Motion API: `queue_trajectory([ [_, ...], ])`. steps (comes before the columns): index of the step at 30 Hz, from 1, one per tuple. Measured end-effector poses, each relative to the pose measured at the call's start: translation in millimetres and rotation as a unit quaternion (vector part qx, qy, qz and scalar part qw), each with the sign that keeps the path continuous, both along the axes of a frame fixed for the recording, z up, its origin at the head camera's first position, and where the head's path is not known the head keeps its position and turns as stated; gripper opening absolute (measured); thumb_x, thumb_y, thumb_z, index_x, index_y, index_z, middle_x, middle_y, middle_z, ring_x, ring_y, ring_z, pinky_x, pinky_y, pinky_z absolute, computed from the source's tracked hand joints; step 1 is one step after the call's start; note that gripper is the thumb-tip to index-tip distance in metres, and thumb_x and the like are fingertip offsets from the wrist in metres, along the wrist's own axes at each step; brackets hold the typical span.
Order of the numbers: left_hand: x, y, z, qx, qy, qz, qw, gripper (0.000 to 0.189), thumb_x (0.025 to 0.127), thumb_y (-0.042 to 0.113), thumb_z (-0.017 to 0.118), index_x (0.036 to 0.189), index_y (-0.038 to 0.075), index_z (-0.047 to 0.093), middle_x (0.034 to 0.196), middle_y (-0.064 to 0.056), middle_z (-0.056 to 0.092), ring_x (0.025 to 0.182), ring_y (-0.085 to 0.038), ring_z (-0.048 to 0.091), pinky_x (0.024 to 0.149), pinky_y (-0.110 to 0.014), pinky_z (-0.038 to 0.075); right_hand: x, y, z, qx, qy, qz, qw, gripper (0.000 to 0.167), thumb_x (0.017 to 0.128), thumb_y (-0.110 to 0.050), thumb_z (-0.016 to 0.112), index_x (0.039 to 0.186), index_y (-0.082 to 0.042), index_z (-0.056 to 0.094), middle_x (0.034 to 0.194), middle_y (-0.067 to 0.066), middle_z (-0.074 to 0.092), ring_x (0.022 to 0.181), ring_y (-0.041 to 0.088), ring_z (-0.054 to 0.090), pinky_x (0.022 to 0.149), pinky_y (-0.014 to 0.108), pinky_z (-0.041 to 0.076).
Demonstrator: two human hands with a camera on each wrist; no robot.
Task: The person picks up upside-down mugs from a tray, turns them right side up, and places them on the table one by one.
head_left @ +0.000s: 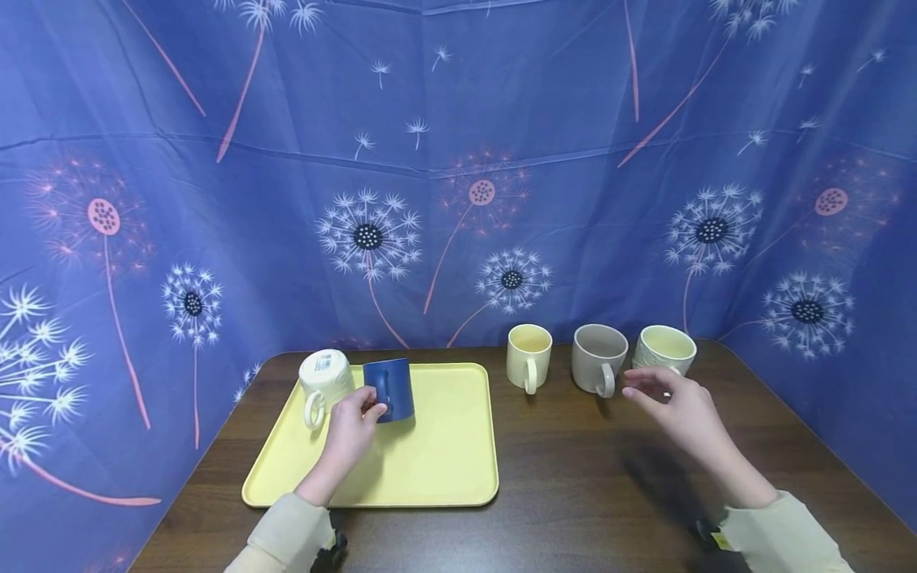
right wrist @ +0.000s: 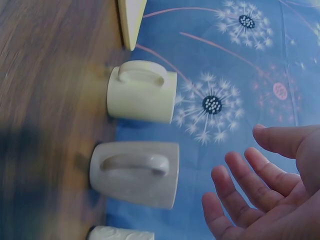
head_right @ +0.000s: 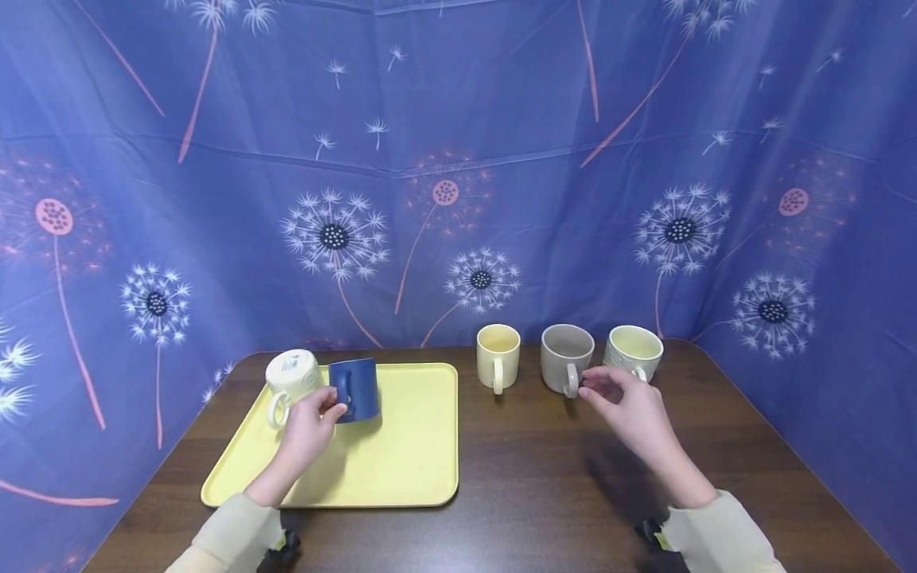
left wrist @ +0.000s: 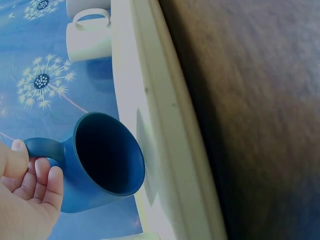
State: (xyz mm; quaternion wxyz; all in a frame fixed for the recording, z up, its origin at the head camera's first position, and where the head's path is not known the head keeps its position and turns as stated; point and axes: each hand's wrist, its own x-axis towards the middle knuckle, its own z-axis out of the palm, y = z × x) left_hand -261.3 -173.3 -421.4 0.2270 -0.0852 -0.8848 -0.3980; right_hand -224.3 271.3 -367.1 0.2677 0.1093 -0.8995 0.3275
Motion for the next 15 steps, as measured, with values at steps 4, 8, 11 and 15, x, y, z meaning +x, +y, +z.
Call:
queue_trajectory([
  [4,-0.1,1.6,1.7,-0.009,0.005,-0.005,0.9999,0.007,0.079,-0.004,0.069,0.082,-0.002,0.063,0.073,-0.009,0.063,0.067,-0.015,0.056,0.061,-0.028,0.047,3.2,-5.9,3.4,-0.004,0.000,0.008,1.0000,0.022,0.079,-0.013,0.075,0.099,-0.006,0.069,0.088,0.008,0.072,0.075,-0.011,0.055,0.065,0.012,0.044],
  [8,1.3,4.0,3.3,-0.015,0.010,-0.006,0.9998,0.008,0.079,-0.005,0.069,0.084,-0.003,0.063,0.075,-0.010,0.064,0.069,-0.017,0.058,0.063,-0.031,0.049,5.3,-12.1,5.6,-0.009,0.002,0.020,0.9998,0.023,0.079,-0.011,0.076,0.100,-0.005,0.069,0.088,0.008,0.072,0.075,-0.009,0.057,0.066,0.013,0.046],
  [11,3.1,5.7,5.1,-0.017,0.011,-0.010,0.9997,0.008,0.078,-0.005,0.069,0.084,-0.003,0.063,0.075,-0.009,0.064,0.070,-0.016,0.058,0.064,-0.032,0.050,5.8,-17.1,5.9,-0.016,0.008,0.036,0.9992,0.024,0.078,-0.009,0.076,0.100,-0.004,0.068,0.089,0.009,0.071,0.075,-0.008,0.058,0.066,0.012,0.047],
  [15,5.4,8.7,9.1,-0.018,0.007,-0.014,0.9997,0.009,0.078,-0.004,0.070,0.085,-0.002,0.064,0.076,-0.009,0.064,0.070,-0.016,0.058,0.065,-0.032,0.050,5.9,-23.0,6.0,-0.026,0.013,0.055,0.9981,0.024,0.078,-0.006,0.075,0.101,-0.004,0.068,0.090,0.009,0.071,0.076,-0.008,0.059,0.066,0.011,0.047],
])
